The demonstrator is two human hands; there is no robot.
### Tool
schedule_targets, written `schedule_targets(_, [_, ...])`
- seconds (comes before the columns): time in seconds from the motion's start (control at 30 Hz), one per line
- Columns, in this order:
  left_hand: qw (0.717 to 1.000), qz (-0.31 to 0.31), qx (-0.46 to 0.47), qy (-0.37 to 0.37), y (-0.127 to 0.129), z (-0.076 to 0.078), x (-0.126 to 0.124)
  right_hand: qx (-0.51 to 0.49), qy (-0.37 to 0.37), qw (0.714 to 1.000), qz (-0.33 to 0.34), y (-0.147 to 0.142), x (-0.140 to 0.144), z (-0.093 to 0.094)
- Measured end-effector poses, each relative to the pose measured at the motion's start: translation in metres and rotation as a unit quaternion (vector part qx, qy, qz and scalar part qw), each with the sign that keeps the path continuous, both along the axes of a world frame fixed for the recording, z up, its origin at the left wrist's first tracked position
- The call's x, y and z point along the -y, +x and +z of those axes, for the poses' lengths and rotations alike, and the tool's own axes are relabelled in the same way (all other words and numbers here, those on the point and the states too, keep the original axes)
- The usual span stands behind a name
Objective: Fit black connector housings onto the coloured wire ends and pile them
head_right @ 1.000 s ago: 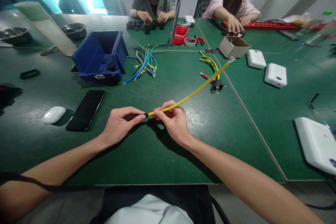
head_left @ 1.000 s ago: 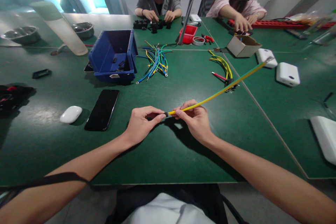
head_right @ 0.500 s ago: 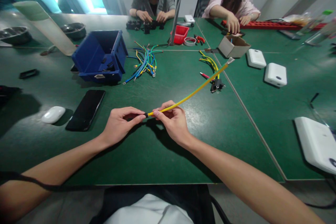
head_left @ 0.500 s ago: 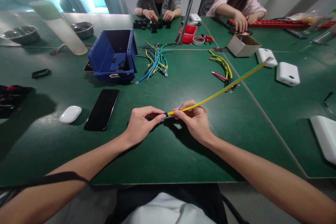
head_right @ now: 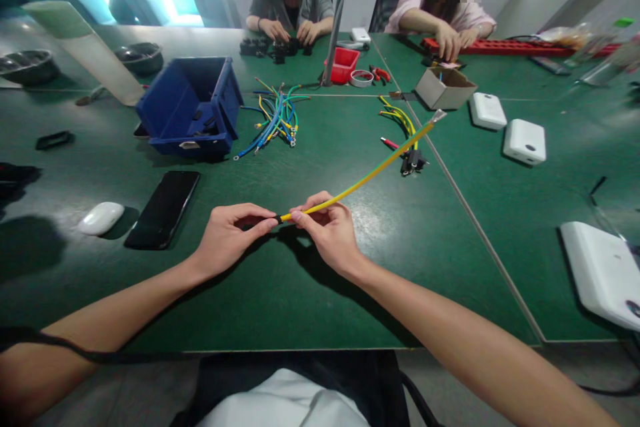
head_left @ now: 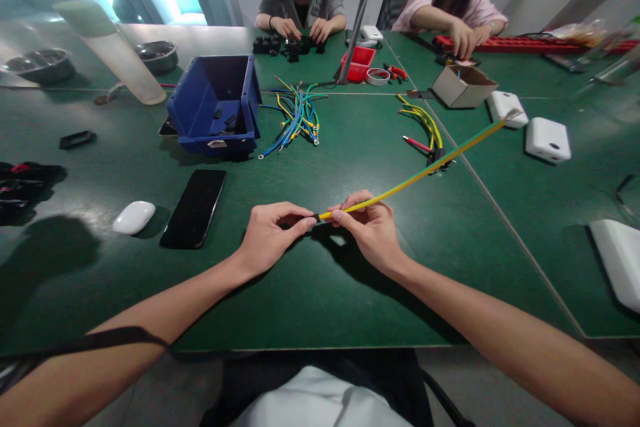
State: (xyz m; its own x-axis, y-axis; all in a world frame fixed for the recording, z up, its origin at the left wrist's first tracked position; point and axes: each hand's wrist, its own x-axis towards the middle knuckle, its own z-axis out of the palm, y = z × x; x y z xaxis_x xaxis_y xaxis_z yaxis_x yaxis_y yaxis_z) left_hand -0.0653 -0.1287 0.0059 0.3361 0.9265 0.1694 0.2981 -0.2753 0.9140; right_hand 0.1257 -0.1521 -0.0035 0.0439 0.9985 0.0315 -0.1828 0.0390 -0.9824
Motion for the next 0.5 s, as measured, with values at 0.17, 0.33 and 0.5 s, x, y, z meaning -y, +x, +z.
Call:
schedule_targets(0.17, [1.000, 0.001, 0.005, 0.000, 0.0004, -0.0002, 0.0002, 0.012, 0.004, 1.000, -0.003, -0.0005, 0.0006, 0.0012])
schedule_targets(0.33, [1.000, -0.001, 0.015, -0.013, 0.0006, -0.0013, 0.0002, 0.016, 0.006, 1.000, 0.002, -0.0003, 0.0007, 0.0002])
schedule_targets(0.5, [0.997, -0.005, 0.043, -0.063, 0.0014, -0.0036, 0.0009, 0.008, 0.007, 1.000, 0.009, 0.0003, 0.0005, -0.0016])
